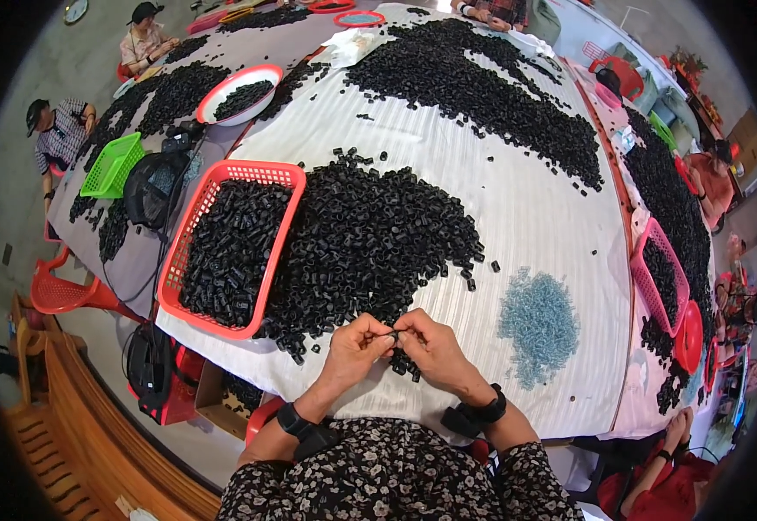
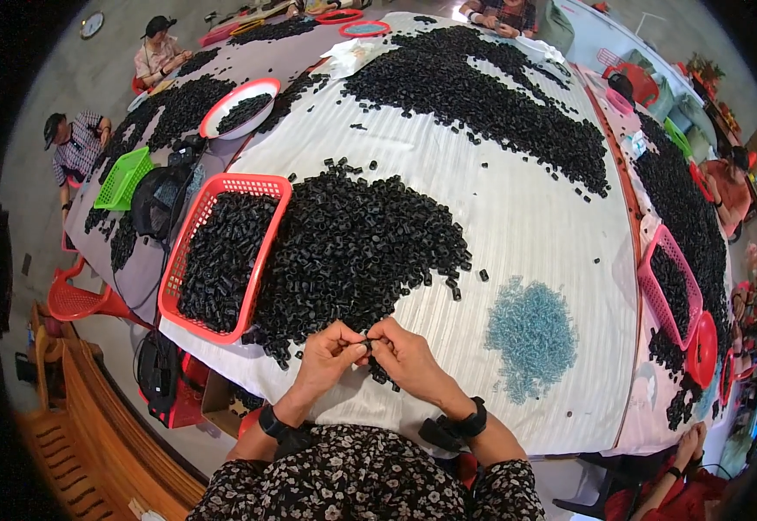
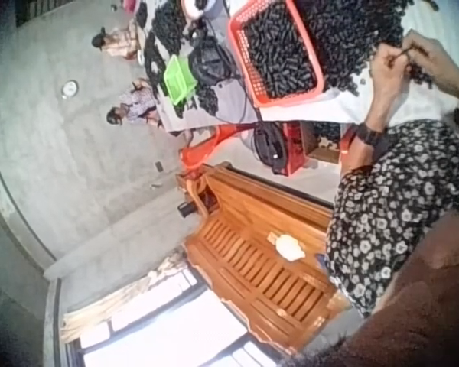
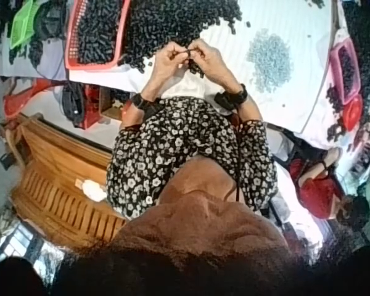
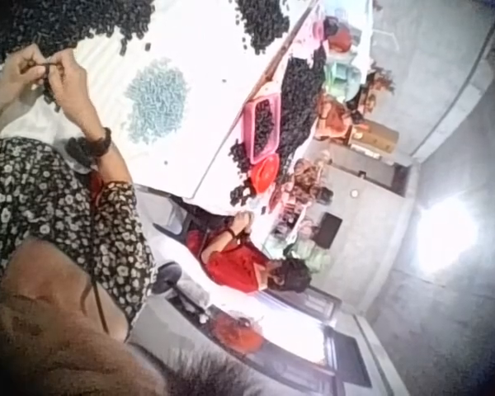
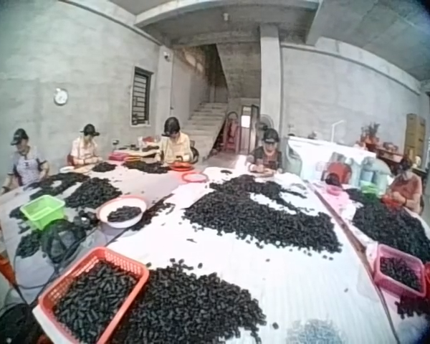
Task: Manually assembling small black plastic shoe components at a shared work table.
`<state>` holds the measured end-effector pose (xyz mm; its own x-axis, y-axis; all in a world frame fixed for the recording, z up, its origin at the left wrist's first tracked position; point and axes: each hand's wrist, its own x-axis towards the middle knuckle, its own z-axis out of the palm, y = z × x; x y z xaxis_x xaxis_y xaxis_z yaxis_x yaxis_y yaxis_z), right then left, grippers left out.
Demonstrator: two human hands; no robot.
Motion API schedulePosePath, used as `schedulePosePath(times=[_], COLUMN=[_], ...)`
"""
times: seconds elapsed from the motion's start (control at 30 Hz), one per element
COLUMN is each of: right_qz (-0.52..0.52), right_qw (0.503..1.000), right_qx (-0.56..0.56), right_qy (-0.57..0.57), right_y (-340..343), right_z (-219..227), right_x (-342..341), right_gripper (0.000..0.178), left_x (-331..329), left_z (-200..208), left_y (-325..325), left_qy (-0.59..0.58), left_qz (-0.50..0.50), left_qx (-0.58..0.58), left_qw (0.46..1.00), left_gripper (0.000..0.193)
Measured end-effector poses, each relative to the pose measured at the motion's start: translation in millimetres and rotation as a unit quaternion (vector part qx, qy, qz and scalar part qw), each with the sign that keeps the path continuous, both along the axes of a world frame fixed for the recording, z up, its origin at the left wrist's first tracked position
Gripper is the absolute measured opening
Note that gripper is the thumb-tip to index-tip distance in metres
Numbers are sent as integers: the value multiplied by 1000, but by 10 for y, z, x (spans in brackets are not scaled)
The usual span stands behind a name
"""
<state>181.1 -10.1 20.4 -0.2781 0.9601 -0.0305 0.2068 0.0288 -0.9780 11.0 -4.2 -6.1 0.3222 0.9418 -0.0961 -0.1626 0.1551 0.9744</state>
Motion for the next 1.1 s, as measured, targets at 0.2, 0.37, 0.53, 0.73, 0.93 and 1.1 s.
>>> schedulePosePath(times=[0.2, 0.37, 0.53, 0.73, 0.93, 1.1], right_qz=[-19, -27, -60, -61, -65, -15], right_qw=[947, 901, 883, 883, 895, 947], right_qx=[246, 339, 357, 375, 379, 242], right_qy=[-205, -268, -299, -275, -225, -210], right_y=[-64, -66, -63, -60, -46, -12], right_z=[-183, -178, -296, -372, -355, -136], right_x=[-112, -162, -166, -148, -128, 15], right_gripper=[27, 38, 34, 29, 29, 29], left_x=[93, 172, 245, 302, 295, 230], left_z=[-153, -143, -58, -113, -161, -34], left_y=[-37, -57, -82, -98, -108, -16], left_qy=[75, 110, 158, 177, 146, 104], left_qz=[46, 105, 122, 132, 134, 138], left_qx=[29, 33, 70, 75, 101, 43], left_qw=[996, 988, 977, 972, 975, 984], left_gripper=[4, 8, 8, 11, 11, 10])
